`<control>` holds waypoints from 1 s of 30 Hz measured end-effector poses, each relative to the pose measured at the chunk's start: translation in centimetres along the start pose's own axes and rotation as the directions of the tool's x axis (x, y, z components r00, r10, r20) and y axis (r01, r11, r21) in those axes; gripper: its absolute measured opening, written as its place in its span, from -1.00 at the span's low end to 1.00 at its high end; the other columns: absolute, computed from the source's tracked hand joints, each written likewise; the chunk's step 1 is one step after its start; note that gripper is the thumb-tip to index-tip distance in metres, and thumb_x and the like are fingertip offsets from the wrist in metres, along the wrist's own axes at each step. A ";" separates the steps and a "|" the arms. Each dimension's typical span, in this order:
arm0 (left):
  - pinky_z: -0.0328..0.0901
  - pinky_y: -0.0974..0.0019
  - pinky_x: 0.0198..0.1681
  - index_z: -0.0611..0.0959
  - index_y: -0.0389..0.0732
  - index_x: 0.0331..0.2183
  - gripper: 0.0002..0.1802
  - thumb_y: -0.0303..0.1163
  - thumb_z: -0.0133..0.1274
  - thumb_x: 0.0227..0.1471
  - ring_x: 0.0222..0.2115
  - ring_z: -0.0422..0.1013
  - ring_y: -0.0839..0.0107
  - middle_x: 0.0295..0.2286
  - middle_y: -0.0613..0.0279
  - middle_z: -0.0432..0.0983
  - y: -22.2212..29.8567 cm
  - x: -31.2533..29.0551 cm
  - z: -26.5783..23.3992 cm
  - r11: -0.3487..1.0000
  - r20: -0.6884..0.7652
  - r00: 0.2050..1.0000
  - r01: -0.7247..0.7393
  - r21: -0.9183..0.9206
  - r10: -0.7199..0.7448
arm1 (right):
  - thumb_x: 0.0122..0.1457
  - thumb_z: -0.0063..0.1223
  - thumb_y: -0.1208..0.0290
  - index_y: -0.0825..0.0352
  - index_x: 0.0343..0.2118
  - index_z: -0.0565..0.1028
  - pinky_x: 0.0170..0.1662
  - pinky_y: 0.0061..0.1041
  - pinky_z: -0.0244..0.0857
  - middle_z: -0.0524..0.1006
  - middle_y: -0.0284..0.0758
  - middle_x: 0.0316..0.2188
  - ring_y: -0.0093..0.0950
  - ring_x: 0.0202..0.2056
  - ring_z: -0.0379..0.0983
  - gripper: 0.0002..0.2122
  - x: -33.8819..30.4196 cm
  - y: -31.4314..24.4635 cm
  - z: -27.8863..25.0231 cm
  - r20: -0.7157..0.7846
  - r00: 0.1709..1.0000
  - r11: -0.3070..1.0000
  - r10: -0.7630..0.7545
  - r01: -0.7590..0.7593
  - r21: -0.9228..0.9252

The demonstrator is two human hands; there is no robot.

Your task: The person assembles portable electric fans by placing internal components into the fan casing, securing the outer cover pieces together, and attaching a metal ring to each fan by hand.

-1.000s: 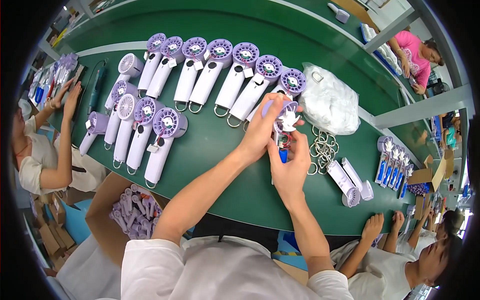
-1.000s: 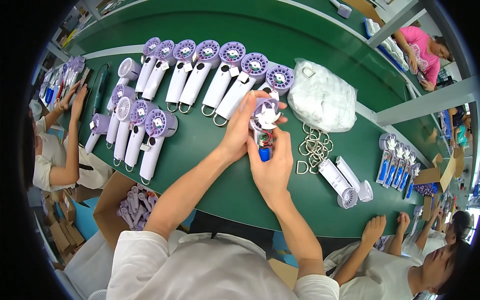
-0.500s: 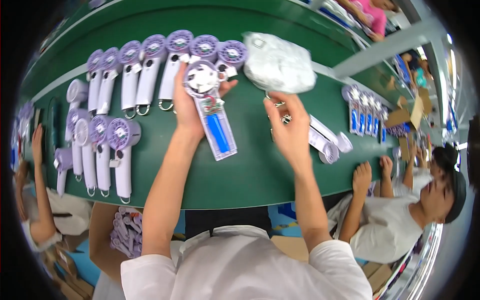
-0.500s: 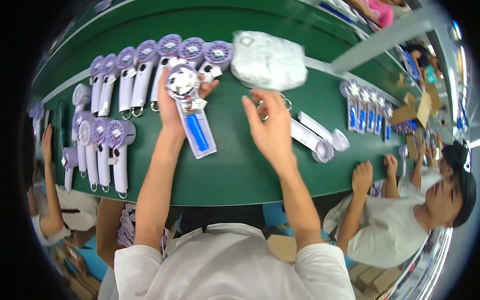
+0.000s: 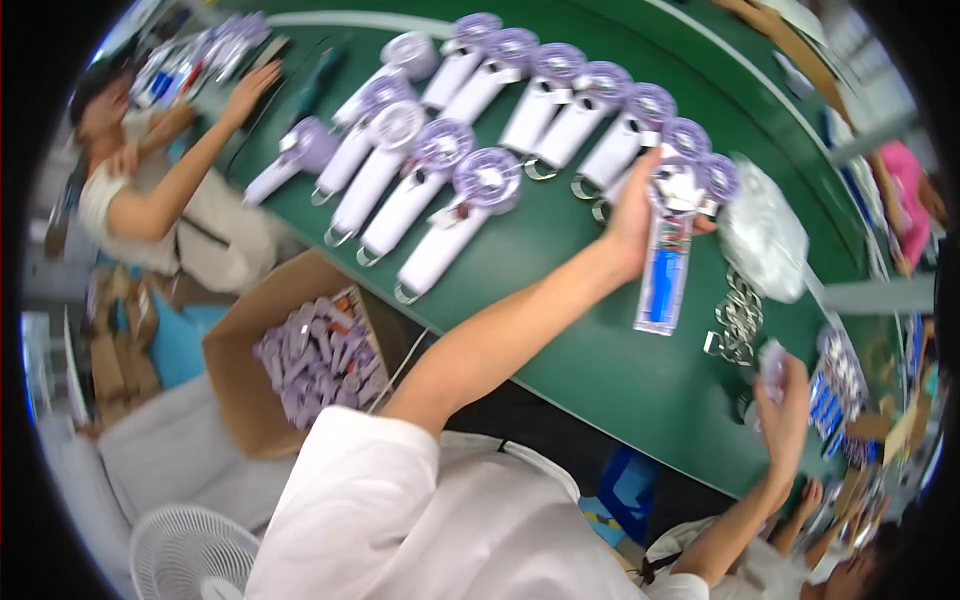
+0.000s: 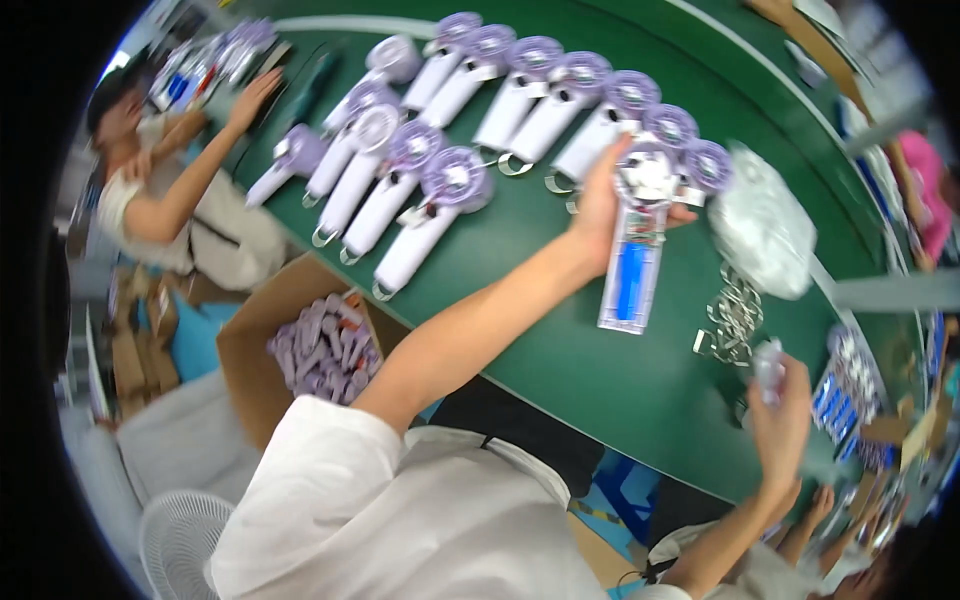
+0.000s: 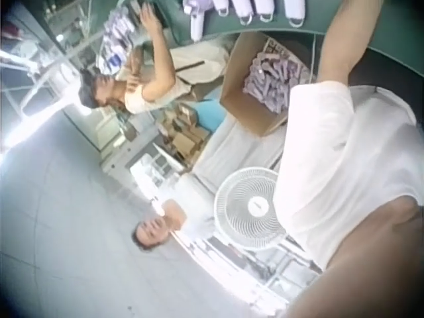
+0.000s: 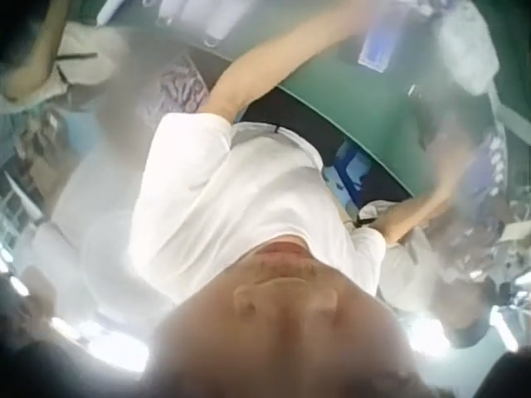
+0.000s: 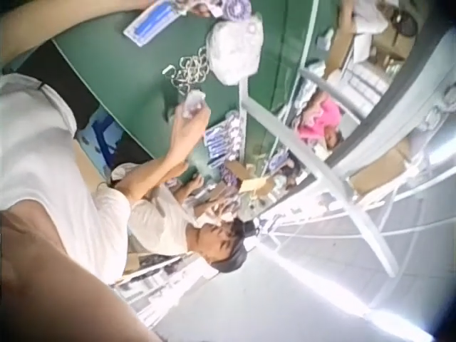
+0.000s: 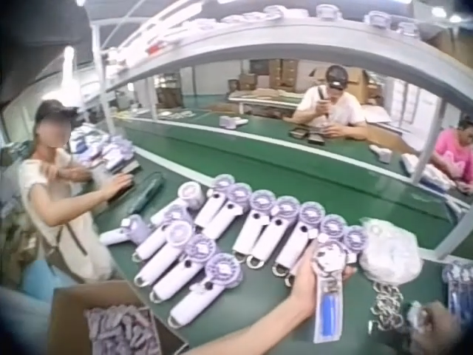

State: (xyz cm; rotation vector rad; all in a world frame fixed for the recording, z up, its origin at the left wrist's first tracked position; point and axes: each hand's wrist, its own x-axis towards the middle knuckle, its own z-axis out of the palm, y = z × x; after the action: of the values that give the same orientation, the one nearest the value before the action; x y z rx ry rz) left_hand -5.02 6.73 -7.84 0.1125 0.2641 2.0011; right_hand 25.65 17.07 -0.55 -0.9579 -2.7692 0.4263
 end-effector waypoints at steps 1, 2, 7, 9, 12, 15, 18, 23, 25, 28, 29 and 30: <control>0.45 0.05 -0.25 0.55 -0.22 -0.25 -0.35 0.21 -0.28 0.13 -0.52 0.54 0.10 -0.44 0.02 0.55 0.1 0.4 -0.5 0.999 0.032 0.999 0.006 -0.047 -0.005 | 0.08 0.18 0.46 0.43 -0.01 0.36 -0.23 -0.46 0.28 0.43 -0.29 -0.33 -0.51 -0.31 0.35 -0.58 -0.8 1.2 -1.0 -0.113 0.993 0.998 0.038 -0.044 -0.047; 0.45 0.07 -0.25 0.56 -0.21 -0.29 -0.35 0.21 -0.28 0.12 -0.52 0.54 0.10 -0.45 0.03 0.55 0.0 0.6 -0.2 0.997 0.072 0.997 -0.002 -0.080 0.008 | 0.09 0.16 0.46 0.45 -0.11 0.37 -0.19 -0.48 0.26 0.43 -0.29 -0.33 -0.47 -0.31 0.36 -0.67 -0.7 -0.6 -4.1 0.003 0.966 0.964 0.258 -0.257 -0.064; 0.39 -0.09 -0.13 0.57 -0.30 -0.34 -0.36 0.14 -0.27 0.13 -0.40 0.51 -0.03 -0.47 -0.05 0.53 1.1 1.2 -0.5 0.985 0.081 0.994 -0.057 -0.165 0.071 | 0.10 0.19 0.47 0.37 -0.08 0.35 0.00 -0.54 0.18 0.40 -0.29 -0.19 -0.49 -0.15 0.34 -0.66 -3.1 2.1 -5.3 -0.266 0.911 0.903 0.316 -0.203 0.379; 0.41 -0.05 -0.12 0.58 -0.34 -0.35 -0.34 0.12 -0.28 0.13 -0.37 0.52 -0.03 -0.45 -0.10 0.54 2.5 1.1 -1.0 0.973 0.122 0.986 -0.085 -0.217 0.114 | 0.06 0.24 0.48 0.38 -0.17 0.39 -0.07 -0.55 0.22 0.45 -0.30 -0.26 -0.50 -0.21 0.36 -0.70 -3.4 3.0 -3.2 -0.320 0.851 0.877 0.417 -0.285 0.386; 0.44 0.13 -0.28 0.57 -0.33 -0.37 -0.24 0.22 -0.38 0.12 -0.40 0.54 0.05 -0.47 0.02 0.54 2.8 0.9 -1.0 0.991 0.072 0.989 -0.125 -0.039 0.128 | 0.08 0.21 0.50 0.44 -0.21 0.40 -0.08 -0.52 0.31 0.49 -0.22 -0.27 -0.46 -0.23 0.48 -0.74 -5.9 2.8 1.4 -0.429 0.746 0.802 0.509 -0.229 0.551; 0.44 0.13 -0.24 0.56 -0.33 -0.34 -0.28 0.19 -0.33 0.12 -0.40 0.53 0.05 -0.44 0.04 0.55 2.1 0.1 0.1 0.992 0.009 0.996 -0.085 -0.089 0.087 | 0.08 0.20 0.55 0.42 -0.19 0.38 -0.05 -0.48 0.34 0.45 -0.22 -0.23 -0.43 -0.20 0.47 -0.73 -9.4 1.5 3.6 -0.349 0.674 0.651 0.651 -0.259 0.714; 0.41 0.10 -0.20 0.56 -0.34 -0.32 -0.29 0.18 -0.32 0.13 -0.42 0.52 0.07 -0.45 0.00 0.54 2.2 0.0 -0.7 0.989 0.083 0.994 -0.052 -0.138 0.064 | -0.02 0.33 0.49 0.39 -0.21 0.38 -0.02 -0.54 0.24 0.43 -0.27 -0.24 -0.49 -0.18 0.38 -0.64 -11.7 0.2 5.4 -0.410 0.719 0.814 0.561 -0.390 0.430; 0.30 0.04 0.02 0.47 -0.53 -0.15 -0.40 -0.06 -0.20 0.17 -0.24 0.40 0.02 -0.27 -0.21 0.45 3.3 0.5 -3.2 0.972 0.238 0.969 -0.008 -0.234 0.065 | -0.07 0.34 0.48 0.39 -0.23 0.42 -0.06 -0.49 0.24 0.42 -0.28 -0.23 -0.44 -0.20 0.36 -0.65 -11.5 -0.3 6.4 -0.289 0.892 0.931 0.349 -0.293 0.218; 0.43 0.08 -0.29 0.56 -0.29 -0.35 -0.54 -0.09 -0.24 0.18 -0.47 0.47 0.19 -0.48 0.04 0.52 2.5 -0.3 0.9 0.968 -0.106 0.962 -0.248 0.049 0.252 | -0.09 0.34 0.49 0.40 -0.17 0.41 -0.09 -0.44 0.25 0.42 -0.24 -0.23 -0.36 -0.22 0.36 -0.60 -11.3 -0.1 5.9 -0.248 0.922 0.952 0.297 -0.267 0.149; 0.42 0.12 -0.29 0.55 -0.33 -0.35 -0.54 -0.11 -0.23 0.18 -0.48 0.46 0.16 -0.46 -0.03 0.52 2.2 0.3 0.8 0.985 0.013 0.988 -0.152 -0.076 0.154 | -0.11 0.37 0.44 0.40 -0.08 0.39 -0.11 -0.43 0.26 0.42 -0.24 -0.21 -0.37 -0.22 0.34 -0.50 -9.6 -0.9 5.3 -0.268 0.912 0.950 0.312 -0.299 0.090; 0.42 0.13 -0.29 0.55 -0.34 -0.34 -0.53 -0.11 -0.23 0.19 -0.49 0.46 0.17 -0.47 -0.03 0.52 1.9 0.3 1.0 0.984 -0.073 0.984 -0.160 0.080 0.166 | -0.12 0.38 0.41 0.40 -0.04 0.38 -0.12 -0.43 0.27 0.42 -0.24 -0.20 -0.37 -0.21 0.34 -0.45 -8.9 -1.2 5.2 -0.289 0.905 0.950 0.313 -0.298 0.093; 0.42 0.13 -0.29 0.56 -0.33 -0.34 -0.53 -0.10 -0.23 0.19 -0.49 0.46 0.17 -0.48 -0.02 0.52 1.1 0.1 1.1 0.986 -0.112 0.980 -0.159 0.060 0.164 | -0.12 0.39 0.40 0.40 -0.01 0.36 -0.12 -0.42 0.28 0.42 -0.23 -0.18 -0.36 -0.21 0.35 -0.42 -8.0 -1.7 5.2 -0.284 0.907 0.950 0.311 -0.288 0.121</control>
State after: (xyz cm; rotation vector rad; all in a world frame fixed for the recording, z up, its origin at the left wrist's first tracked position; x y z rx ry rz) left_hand -5.87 6.55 -6.52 0.0503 0.3912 2.1665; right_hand 29.55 9.70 -5.46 -1.3164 -2.3242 0.3883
